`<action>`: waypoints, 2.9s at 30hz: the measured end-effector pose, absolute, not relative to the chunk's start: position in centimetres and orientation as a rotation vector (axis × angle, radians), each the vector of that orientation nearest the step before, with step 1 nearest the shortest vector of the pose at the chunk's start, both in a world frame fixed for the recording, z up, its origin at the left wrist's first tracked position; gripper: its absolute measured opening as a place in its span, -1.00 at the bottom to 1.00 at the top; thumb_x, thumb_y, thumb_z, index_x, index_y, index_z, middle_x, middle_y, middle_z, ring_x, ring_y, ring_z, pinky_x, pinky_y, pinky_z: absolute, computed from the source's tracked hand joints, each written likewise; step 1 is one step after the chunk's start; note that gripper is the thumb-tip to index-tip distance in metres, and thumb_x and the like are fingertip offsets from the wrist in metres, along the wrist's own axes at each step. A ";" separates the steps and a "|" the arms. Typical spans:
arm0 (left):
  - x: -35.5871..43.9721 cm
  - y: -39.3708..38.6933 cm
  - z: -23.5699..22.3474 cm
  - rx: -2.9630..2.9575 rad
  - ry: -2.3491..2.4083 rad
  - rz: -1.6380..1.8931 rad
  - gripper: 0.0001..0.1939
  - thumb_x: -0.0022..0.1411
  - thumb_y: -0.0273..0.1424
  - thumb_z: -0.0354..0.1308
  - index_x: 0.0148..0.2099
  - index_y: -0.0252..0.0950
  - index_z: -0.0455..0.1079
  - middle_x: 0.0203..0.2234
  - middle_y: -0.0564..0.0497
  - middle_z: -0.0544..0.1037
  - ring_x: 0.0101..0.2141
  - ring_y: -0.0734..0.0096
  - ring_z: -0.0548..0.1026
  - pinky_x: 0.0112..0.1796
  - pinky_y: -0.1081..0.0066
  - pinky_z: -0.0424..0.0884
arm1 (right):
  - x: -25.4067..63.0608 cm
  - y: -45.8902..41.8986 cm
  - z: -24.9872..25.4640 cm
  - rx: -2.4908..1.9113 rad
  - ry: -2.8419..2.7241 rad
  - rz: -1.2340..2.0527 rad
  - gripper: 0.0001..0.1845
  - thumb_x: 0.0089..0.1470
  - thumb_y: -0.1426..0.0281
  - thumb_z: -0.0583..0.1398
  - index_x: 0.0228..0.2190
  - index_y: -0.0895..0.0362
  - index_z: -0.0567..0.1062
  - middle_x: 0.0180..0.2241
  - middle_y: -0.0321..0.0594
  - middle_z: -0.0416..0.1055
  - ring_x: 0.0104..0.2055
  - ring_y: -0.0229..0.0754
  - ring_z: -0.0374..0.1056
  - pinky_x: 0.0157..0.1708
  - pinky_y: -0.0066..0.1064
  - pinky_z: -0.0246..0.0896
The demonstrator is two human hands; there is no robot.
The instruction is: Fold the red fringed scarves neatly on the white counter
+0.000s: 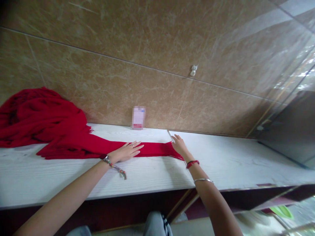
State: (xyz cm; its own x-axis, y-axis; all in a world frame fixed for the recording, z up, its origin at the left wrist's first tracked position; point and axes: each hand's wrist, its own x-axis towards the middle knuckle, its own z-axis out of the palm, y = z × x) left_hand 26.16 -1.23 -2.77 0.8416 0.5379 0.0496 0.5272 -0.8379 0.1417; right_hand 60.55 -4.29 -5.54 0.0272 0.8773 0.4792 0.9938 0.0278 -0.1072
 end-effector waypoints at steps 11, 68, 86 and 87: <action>22.8 1.1 -2.2 2.681 1.318 -0.219 -0.41 0.24 -0.22 -0.22 0.26 -0.33 -0.12 0.24 -0.24 -0.14 0.20 0.08 -0.10 0.05 0.10 0.06 | 43.0 -3.2 -4.9 -1.109 -2.382 0.071 -0.65 0.09 0.46 0.03 -0.07 0.20 0.40 -0.06 -0.06 0.38 0.00 -0.14 0.28 0.02 -0.25 0.17; 15.8 -1.3 -3.5 2.967 1.066 0.010 -0.54 0.31 -0.37 -0.23 0.22 0.11 -0.07 0.23 0.14 -0.03 0.21 0.12 -0.10 0.07 -0.12 -0.09 | 45.1 -5.1 -6.0 -1.022 -2.587 -0.009 -0.59 0.16 0.44 -0.03 0.05 0.09 0.29 0.10 -0.13 0.20 0.20 -0.07 -0.04 0.13 -0.06 -0.12; 14.9 -0.5 -2.5 3.244 0.877 0.176 -0.30 0.09 -0.76 -0.25 0.22 -0.11 0.01 0.22 0.12 0.03 0.23 0.37 -0.24 0.15 0.15 -0.11 | 45.0 -5.4 -5.7 -1.122 -2.655 -0.070 -0.58 0.21 0.42 -0.11 0.08 0.10 0.24 0.12 -0.13 0.17 0.20 -0.13 -0.03 0.13 -0.13 -0.10; 14.9 -0.5 -2.6 3.209 0.848 0.115 -0.28 0.07 -0.76 -0.25 0.22 -0.10 0.02 0.21 0.13 0.05 0.22 0.38 -0.19 0.15 0.16 -0.09 | 45.0 -5.4 -5.7 -1.124 -2.659 -0.066 -0.58 0.21 0.42 -0.11 0.08 0.10 0.24 0.12 -0.13 0.16 0.20 -0.14 -0.03 0.13 -0.13 -0.11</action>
State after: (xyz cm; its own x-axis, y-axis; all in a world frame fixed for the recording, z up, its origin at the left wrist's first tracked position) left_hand 14.91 -0.46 -2.61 0.8683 0.4831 0.1122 0.4955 -0.8546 -0.1551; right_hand 44.99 -5.43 -5.66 -0.6697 0.6996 0.2490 0.7111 0.7008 -0.0567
